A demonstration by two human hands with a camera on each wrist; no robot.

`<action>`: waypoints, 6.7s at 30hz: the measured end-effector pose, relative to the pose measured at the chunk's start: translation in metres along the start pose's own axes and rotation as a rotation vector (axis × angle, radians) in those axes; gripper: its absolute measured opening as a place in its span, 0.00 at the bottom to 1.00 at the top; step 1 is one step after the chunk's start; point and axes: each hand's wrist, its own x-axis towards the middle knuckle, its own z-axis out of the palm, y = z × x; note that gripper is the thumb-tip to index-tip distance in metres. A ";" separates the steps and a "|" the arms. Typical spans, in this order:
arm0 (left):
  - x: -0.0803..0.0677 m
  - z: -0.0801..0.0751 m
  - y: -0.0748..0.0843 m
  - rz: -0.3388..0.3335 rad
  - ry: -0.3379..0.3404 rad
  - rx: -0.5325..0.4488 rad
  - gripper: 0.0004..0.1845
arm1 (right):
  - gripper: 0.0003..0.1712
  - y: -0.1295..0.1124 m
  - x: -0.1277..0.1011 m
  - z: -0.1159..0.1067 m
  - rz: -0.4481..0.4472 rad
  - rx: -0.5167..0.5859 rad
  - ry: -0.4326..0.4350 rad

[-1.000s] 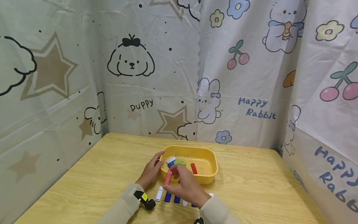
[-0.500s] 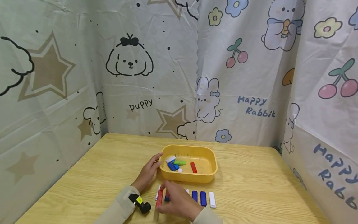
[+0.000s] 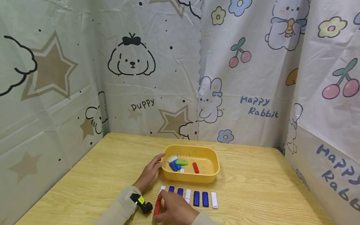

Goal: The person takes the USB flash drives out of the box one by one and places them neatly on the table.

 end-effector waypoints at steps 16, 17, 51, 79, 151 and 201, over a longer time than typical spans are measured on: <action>0.014 0.008 -0.044 -0.017 0.017 0.006 0.23 | 0.24 -0.003 0.002 0.005 0.051 0.027 -0.029; 0.014 0.008 -0.044 -0.018 0.016 0.006 0.23 | 0.24 -0.003 0.002 0.005 0.057 0.029 -0.027; 0.015 0.009 -0.043 -0.054 0.008 -0.009 0.24 | 0.26 -0.002 0.005 0.009 0.125 0.037 0.000; 0.015 0.009 -0.044 -0.040 0.004 -0.007 0.25 | 0.18 0.009 0.001 -0.079 -0.066 -0.196 0.349; 0.015 0.010 -0.045 -0.042 -0.008 0.001 0.25 | 0.15 0.068 0.076 -0.103 0.181 -0.185 0.180; 0.017 0.011 -0.046 -0.022 0.005 0.002 0.25 | 0.35 0.070 0.067 -0.109 0.124 0.052 0.365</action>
